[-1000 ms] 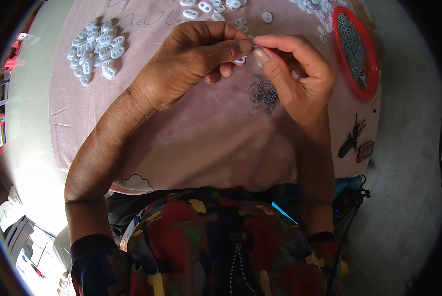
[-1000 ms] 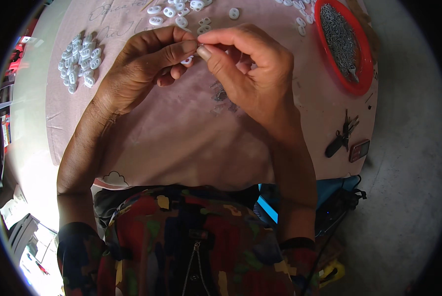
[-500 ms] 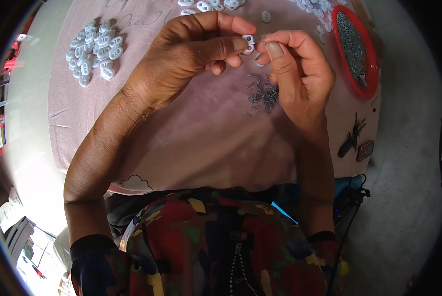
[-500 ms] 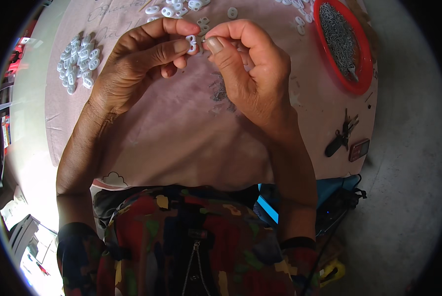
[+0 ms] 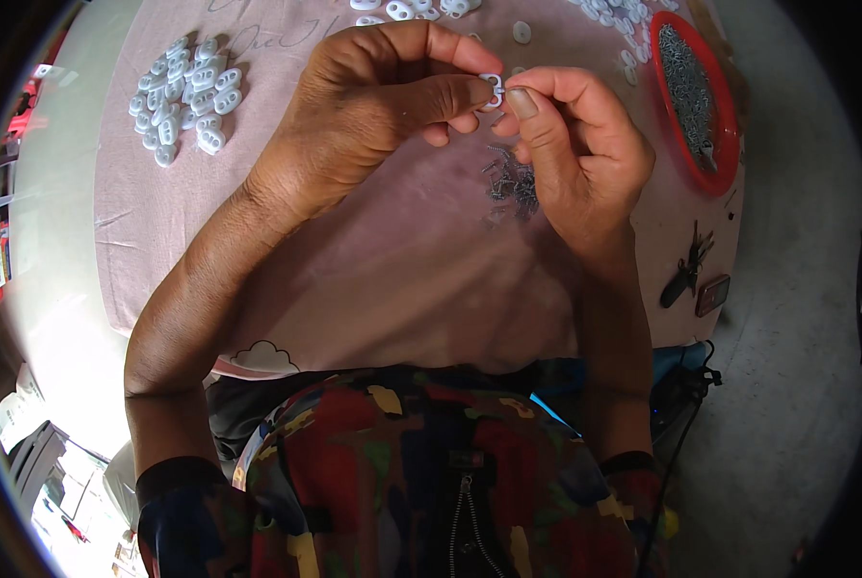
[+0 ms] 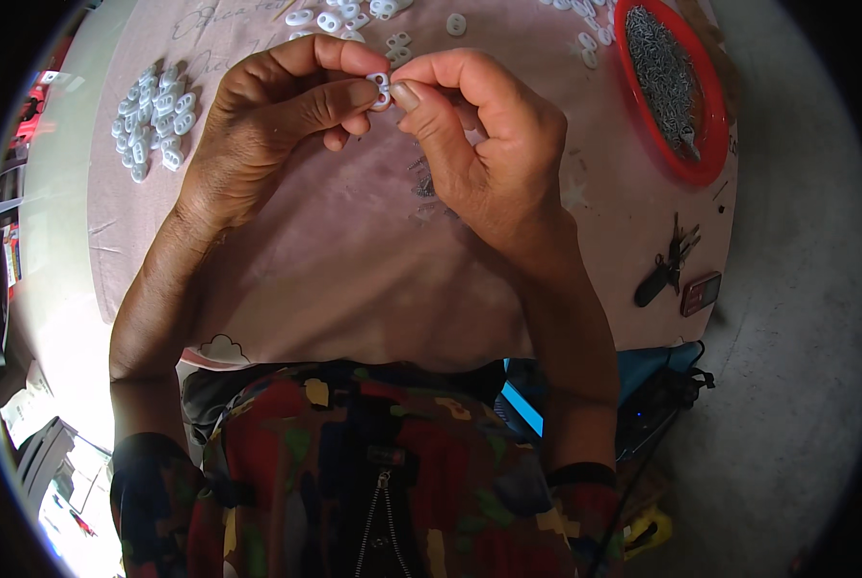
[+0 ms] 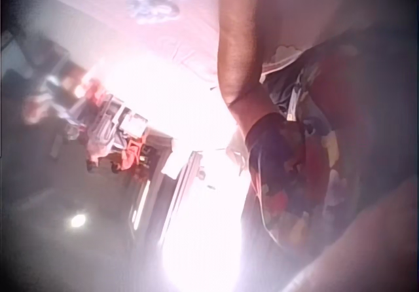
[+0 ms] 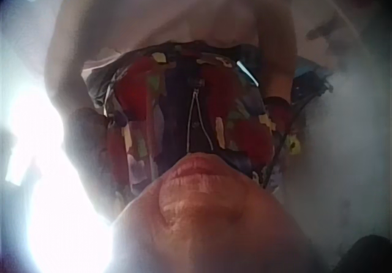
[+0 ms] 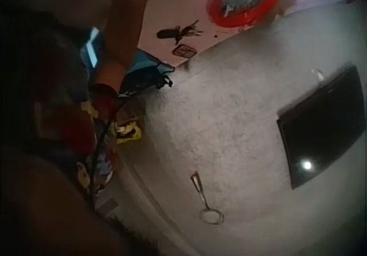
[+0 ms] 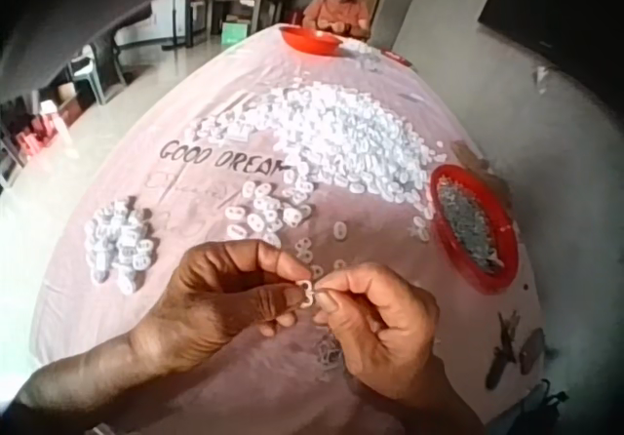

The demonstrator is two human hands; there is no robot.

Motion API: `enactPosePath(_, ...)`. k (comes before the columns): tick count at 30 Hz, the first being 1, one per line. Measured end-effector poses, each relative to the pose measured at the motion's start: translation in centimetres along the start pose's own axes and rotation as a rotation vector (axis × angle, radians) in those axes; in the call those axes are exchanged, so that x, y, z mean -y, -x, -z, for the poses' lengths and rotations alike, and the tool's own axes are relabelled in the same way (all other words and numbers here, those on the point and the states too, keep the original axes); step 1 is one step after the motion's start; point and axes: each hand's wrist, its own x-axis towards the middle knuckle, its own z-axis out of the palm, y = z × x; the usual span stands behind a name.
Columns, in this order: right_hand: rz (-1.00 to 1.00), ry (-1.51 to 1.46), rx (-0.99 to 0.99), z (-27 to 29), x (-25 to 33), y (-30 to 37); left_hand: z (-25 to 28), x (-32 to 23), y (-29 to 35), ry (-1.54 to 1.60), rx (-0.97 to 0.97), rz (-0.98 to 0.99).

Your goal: The person assembles small plastic pieces by inserting metal pins into them by hand.

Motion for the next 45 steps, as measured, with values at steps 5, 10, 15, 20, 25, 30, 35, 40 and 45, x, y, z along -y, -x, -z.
enactPosePath(5, 0.119, 0.162, -0.008, 0.0, -0.2, 0.3, -0.2, -0.3, 0.2, -0.041, 0.011, -0.028)
enactPosePath(10, 0.136, 0.179, 0.033, 0.1, -0.2, 0.1, 0.1, 0.7, -0.1, 0.008, 0.031, -0.041)
enactPosePath(15, -0.104, -0.141, 0.004, 0.4, 0.6, -0.4, 0.2, 0.3, -0.3, 0.094, 0.002, 0.050)
enactPosePath(20, -0.010, -0.011, 0.045, 0.7, -0.1, -0.3, 0.4, 0.3, -0.2, 0.061, 0.014, 0.041)
enactPosePath(25, -0.025, -0.009, 0.031, 0.2, -0.2, -0.1, 0.2, 0.1, -0.2, 0.032, 0.003, 0.050)
enactPosePath(30, -0.025, -0.020, 0.015, -0.3, -0.3, 0.2, -0.1, 0.3, 0.0, 0.009, 0.015, -0.005)
enactPosePath(35, -0.036, -0.027, 0.035, -0.5, -0.5, 0.3, -0.2, 0.5, 0.0, 0.036, 0.005, -0.007)
enactPosePath(40, 0.006, -0.049, 0.026, -0.7, -0.6, 0.3, -0.4, 0.2, 0.2, 0.105, 0.031, -0.006)
enactPosePath(45, -0.025, -0.063, 0.049, -1.1, -0.4, 0.7, -0.3, 0.5, 0.3, 0.109, 0.021, -0.026)
